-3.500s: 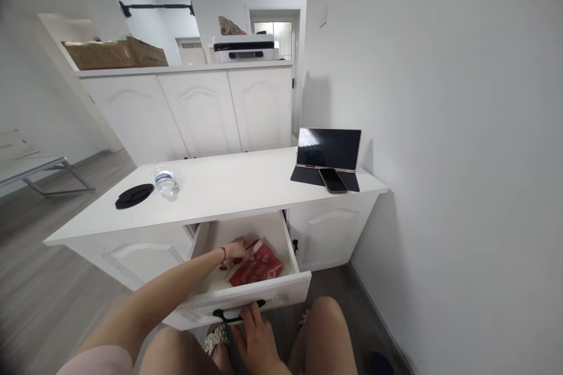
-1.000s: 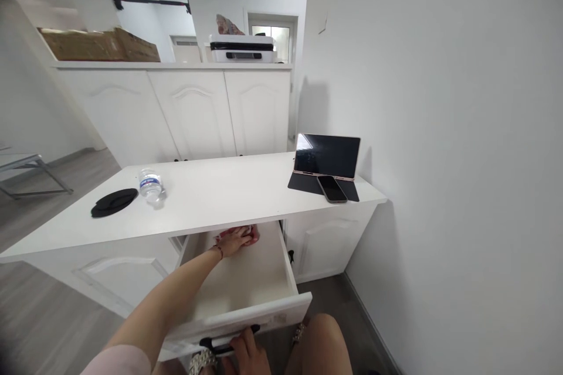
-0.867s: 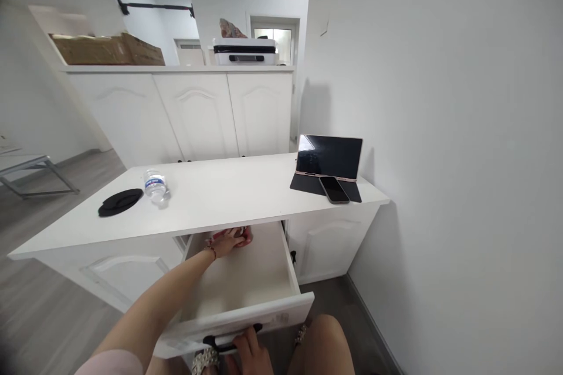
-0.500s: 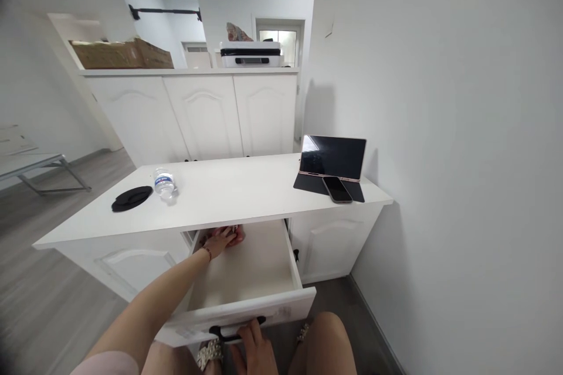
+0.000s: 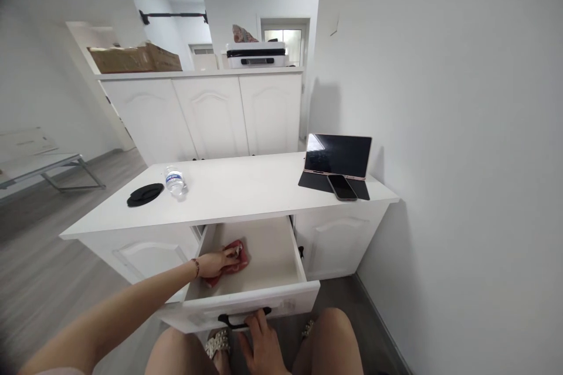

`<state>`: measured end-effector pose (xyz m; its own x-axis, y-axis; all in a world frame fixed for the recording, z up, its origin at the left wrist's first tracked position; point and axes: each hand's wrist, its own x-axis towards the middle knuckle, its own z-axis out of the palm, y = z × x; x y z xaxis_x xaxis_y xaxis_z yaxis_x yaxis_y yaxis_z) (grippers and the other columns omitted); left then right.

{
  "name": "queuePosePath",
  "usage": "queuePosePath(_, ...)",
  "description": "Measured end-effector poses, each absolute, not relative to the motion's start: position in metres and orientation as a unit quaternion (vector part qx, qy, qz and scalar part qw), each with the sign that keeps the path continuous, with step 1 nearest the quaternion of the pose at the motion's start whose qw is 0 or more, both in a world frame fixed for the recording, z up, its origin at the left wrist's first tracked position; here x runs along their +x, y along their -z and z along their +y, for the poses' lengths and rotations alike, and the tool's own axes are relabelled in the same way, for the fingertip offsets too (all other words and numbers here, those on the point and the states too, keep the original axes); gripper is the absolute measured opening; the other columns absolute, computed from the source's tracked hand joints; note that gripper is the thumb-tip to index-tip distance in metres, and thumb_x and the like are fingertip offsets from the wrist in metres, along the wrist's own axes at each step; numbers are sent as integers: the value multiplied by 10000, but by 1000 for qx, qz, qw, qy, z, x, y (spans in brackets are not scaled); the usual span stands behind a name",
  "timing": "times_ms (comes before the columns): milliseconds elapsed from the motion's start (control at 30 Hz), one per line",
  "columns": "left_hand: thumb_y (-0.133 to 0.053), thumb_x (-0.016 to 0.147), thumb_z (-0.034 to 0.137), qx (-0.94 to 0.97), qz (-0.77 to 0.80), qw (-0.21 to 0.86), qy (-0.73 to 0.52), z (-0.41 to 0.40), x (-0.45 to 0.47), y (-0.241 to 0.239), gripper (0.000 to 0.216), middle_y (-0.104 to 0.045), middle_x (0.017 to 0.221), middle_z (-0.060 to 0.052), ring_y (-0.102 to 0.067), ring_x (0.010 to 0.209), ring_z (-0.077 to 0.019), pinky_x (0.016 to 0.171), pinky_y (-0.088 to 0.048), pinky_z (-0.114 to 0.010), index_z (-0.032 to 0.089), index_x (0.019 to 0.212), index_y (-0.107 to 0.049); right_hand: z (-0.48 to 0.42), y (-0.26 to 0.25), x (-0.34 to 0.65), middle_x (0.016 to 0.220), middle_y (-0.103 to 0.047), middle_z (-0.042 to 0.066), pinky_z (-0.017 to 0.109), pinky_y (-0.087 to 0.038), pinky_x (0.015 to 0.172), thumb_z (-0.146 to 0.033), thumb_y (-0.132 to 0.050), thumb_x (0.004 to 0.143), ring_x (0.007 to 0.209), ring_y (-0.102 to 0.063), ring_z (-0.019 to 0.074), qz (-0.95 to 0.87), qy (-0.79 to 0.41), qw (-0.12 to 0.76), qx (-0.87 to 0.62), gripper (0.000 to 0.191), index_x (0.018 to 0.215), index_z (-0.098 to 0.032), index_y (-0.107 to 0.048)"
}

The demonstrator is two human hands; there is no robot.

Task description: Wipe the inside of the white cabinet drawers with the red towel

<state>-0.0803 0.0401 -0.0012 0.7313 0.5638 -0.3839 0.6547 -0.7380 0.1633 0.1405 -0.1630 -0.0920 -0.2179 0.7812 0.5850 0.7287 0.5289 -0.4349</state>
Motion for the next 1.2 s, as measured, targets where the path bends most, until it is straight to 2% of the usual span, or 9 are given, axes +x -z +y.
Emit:
queuePosePath(67,-567,761,119,931,284,160,161,32,-81,-1,694,-453,1496,-152,-383,1414,-320,1146,-336,-460,258,1438,-498,-163,93,140,1016,-697,102,271,-548,522,-355,-334,1009,696,-714,189,-777,-23,400,-484,255,1060,-231,-551)
queuePosePath(167,-611,711,125,931,255,198,170,22,-80,-7,717,-489,1440,-125,-528,1278,-295,1078,-419,-388,271,1409,-529,-164,95,140,1053,-695,117,281,-557,542,-350,-350,1006,747,-724,205,-774,-10,407,-485,257,1070,-222,-564)
queuePosePath(233,-635,693,135,933,231,217,171,16,-77,-9,710,-512,1402,-116,-563,1221,-282,1050,-438,-368,267,1386,-550,-164,96,140,1069,-692,118,282,-563,557,-336,-377,998,774,-727,211,-773,-18,408,-486,242,1074,-220,-576)
queuePosePath(333,-645,734,196,931,212,250,160,7,-68,-12,575,-560,1326,-93,-579,1173,-266,1025,-446,-347,275,1303,-616,-164,96,140,1076,-687,111,289,-566,562,-320,-411,986,735,-719,205,-772,-41,403,-490,219,1068,-222,-588)
queuePosePath(500,-620,817,323,908,202,332,157,-3,-46,-18,237,-626,1140,-31,-569,1098,-226,986,-443,-310,290,1033,-711,-165,96,140,1071,-682,115,297,-566,558,-301,-411,982,709,-712,203,-770,-59,398,-495,218,1059,-214,-596)
queuePosePath(733,-637,808,329,892,215,356,178,-2,-20,-16,145,-626,1128,-4,-557,1029,-203,991,-444,-332,274,931,-692,-166,96,139,1074,-679,117,308,-568,551,-316,-377,995,712,-714,207,-770,-53,399,-495,239,1057,-221,-587)
queuePosePath(900,-604,799,261,912,192,329,151,6,0,-7,198,-621,1162,-6,-585,1036,-218,965,-460,-345,287,968,-705,-165,96,138,1077,-677,127,314,-561,525,-338,-349,1005,705,-716,215,-770,-52,402,-493,256,1057,-220,-569)
queuePosePath(1100,-622,714,136,951,159,218,151,32,24,-1,524,-569,1326,-90,-555,1215,-277,1023,-429,-377,249,1225,-642,-165,96,138,1051,-674,118,295,-562,546,-305,-380,989,699,-706,201,-768,-45,407,-492,212,1052,-221,-564)
queuePosePath(1200,-585,763,128,961,166,159,157,47,28,3,549,-541,1387,-138,-514,1286,-286,1076,-385,-407,222,1304,-585,-164,95,138,1013,-673,103,294,-551,523,-294,-392,979,690,-701,204,-769,-48,405,-493,186,1038,-228,-555)
